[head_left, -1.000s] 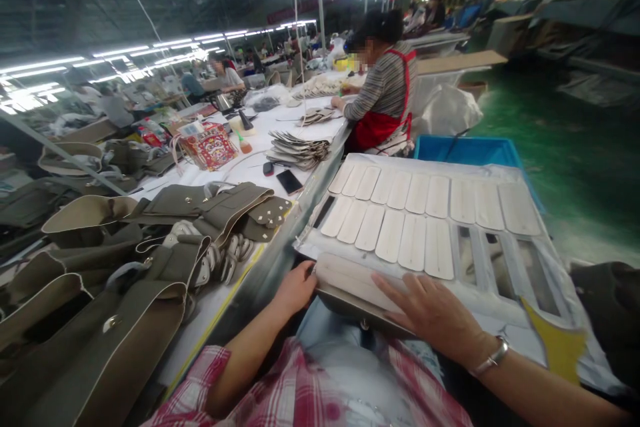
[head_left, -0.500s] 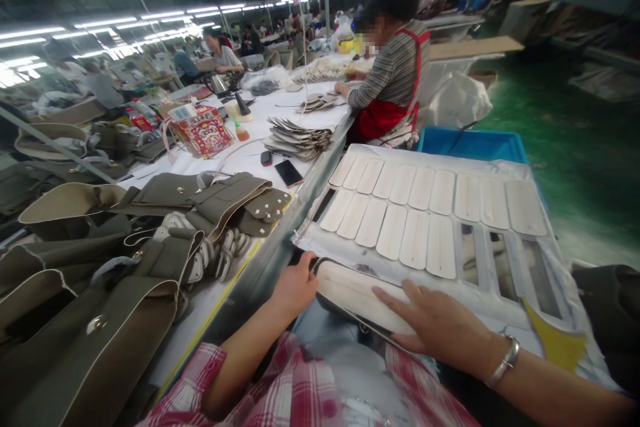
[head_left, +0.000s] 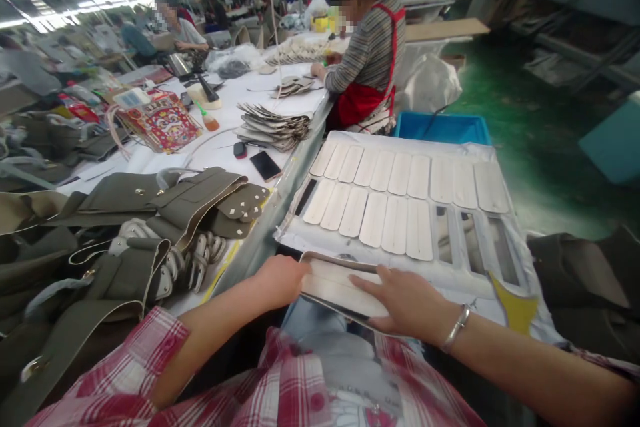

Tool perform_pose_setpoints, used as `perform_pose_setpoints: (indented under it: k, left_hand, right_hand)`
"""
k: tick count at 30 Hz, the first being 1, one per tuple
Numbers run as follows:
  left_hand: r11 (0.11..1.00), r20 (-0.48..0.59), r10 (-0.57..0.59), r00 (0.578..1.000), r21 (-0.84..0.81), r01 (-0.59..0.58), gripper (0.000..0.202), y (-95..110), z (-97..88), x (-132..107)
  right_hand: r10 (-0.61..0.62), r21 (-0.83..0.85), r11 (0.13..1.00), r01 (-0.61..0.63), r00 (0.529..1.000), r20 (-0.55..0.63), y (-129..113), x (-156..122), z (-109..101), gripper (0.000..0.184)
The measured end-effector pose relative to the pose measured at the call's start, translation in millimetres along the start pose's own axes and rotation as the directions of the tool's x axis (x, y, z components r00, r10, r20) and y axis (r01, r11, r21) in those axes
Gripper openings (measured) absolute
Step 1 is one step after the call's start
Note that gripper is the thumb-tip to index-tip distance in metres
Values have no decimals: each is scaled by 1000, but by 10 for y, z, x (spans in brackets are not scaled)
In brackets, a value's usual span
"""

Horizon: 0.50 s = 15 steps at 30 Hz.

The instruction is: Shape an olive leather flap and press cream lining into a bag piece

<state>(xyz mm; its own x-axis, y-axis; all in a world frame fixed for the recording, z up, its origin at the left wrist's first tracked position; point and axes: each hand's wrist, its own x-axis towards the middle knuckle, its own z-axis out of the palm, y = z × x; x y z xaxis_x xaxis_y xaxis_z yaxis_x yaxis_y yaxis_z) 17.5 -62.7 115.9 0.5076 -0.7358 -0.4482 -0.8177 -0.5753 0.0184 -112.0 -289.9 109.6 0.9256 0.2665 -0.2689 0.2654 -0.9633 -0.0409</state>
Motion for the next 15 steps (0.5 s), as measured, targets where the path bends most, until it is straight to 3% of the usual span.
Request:
perform_pose_setpoints:
  k: [2, 4, 7, 9, 11, 13, 15]
  left_hand:
    - [999, 12, -13, 1000, 30, 12, 32, 73, -77, -32]
    - [999, -44, 11, 999, 47, -9, 22, 211, -163, -48]
    - [980, -177, 184, 967, -40, -194, 23, 458, -249, 80]
    - [930, -167, 311, 935, -146, -336, 22, 569, -233, 278]
    - [870, -121, 403, 907, -255, -421, 14, 593, -159, 491]
    - [826, -125, 434, 892, -341, -450, 11, 551, -65, 643]
    - [812, -153, 424, 893, -373, -449, 13, 495, 13, 704]
  right_hand:
    - [9, 19, 1000, -9, 1000, -7, 26, -9, 23, 72]
    - [23, 30, 999, -23, 1000, -11, 38, -19, 50, 74]
    - [29, 39, 999, -29, 1000, -8, 26, -7, 43, 70]
    - [32, 65, 997, -32, 999, 13, 43, 14, -16, 59]
    - [22, 187, 982, -26, 999, 27, 134, 23, -107, 60]
    - [49, 505, 860, -79, 996, 71, 319, -19, -186, 65]
    - [120, 779, 594, -201, 980, 161, 556, -144, -198, 57]
